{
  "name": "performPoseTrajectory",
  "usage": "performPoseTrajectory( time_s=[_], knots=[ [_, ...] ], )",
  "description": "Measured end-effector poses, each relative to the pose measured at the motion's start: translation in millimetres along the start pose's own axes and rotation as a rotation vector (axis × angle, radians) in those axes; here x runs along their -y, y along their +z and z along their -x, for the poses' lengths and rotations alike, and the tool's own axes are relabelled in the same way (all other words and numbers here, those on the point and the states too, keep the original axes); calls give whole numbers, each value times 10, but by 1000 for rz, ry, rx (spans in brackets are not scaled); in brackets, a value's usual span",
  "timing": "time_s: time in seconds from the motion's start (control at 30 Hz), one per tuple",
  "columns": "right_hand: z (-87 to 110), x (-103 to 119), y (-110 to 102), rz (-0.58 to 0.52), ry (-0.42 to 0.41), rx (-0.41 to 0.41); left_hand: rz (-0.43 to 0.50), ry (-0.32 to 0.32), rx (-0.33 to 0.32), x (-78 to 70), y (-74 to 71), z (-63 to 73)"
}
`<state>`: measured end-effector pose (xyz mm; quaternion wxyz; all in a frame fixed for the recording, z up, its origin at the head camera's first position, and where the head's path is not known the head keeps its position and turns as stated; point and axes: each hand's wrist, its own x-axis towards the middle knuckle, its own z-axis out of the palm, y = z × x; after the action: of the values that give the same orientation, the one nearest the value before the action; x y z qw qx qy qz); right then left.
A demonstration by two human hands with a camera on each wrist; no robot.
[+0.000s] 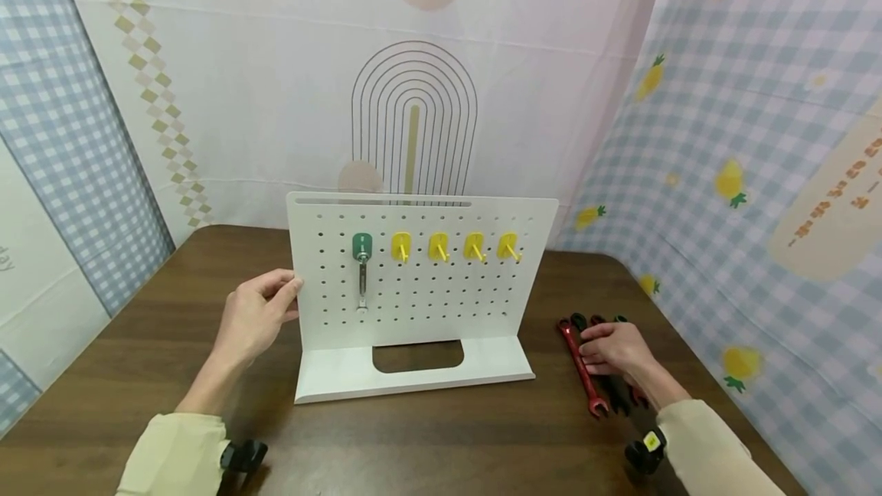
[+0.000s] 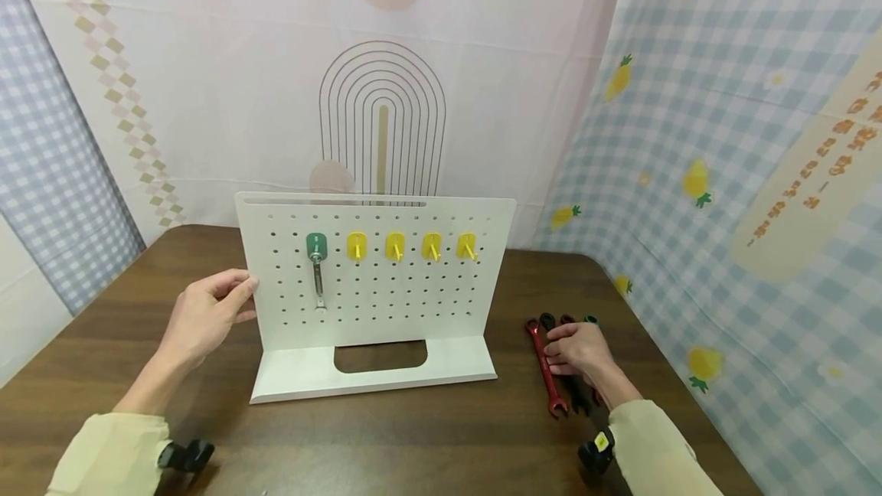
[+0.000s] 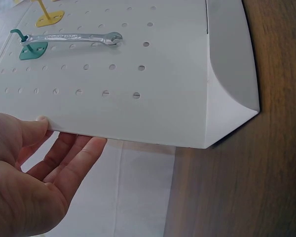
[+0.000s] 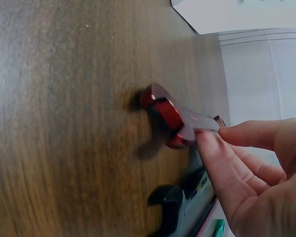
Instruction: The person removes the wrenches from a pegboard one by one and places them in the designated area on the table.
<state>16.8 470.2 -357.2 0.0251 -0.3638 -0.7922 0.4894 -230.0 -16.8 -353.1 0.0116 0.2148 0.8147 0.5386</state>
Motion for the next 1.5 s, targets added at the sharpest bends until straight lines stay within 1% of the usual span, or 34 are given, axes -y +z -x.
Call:
performPoseTrajectory(
  time_s=[0.23, 0.37, 0.47, 0.6, 0.7, 1.0, 1.1, 1.4, 1.5],
  knots=[
    [13, -9, -83, -63, -6, 0, 0, 5, -4, -12, -4, -12],
    [28, -16, -89, -135, -25, 10, 0, 4, -2, -8, -1, -6],
    [38, -8, -82, -216, -58, 51, -2, 5, -1, -5, 0, -2],
    [58, 42, -46, -341, -81, 126, -2, 5, -2, -5, -1, -1],
    [88, 104, -1, -400, -89, 174, 1, 1, -2, -12, 0, -1],
    [186, 285, 156, -494, -146, 289, 4, 4, -3, -13, 2, 3],
    [227, 342, 205, -506, -166, 325, 5, -3, -1, -13, 3, 4],
    [319, 475, 335, -532, -203, 398, 8, -12, 6, -12, 0, 11],
    [341, 509, 375, -538, -203, 404, 9, -10, 7, -16, 1, 10]
  ],
)
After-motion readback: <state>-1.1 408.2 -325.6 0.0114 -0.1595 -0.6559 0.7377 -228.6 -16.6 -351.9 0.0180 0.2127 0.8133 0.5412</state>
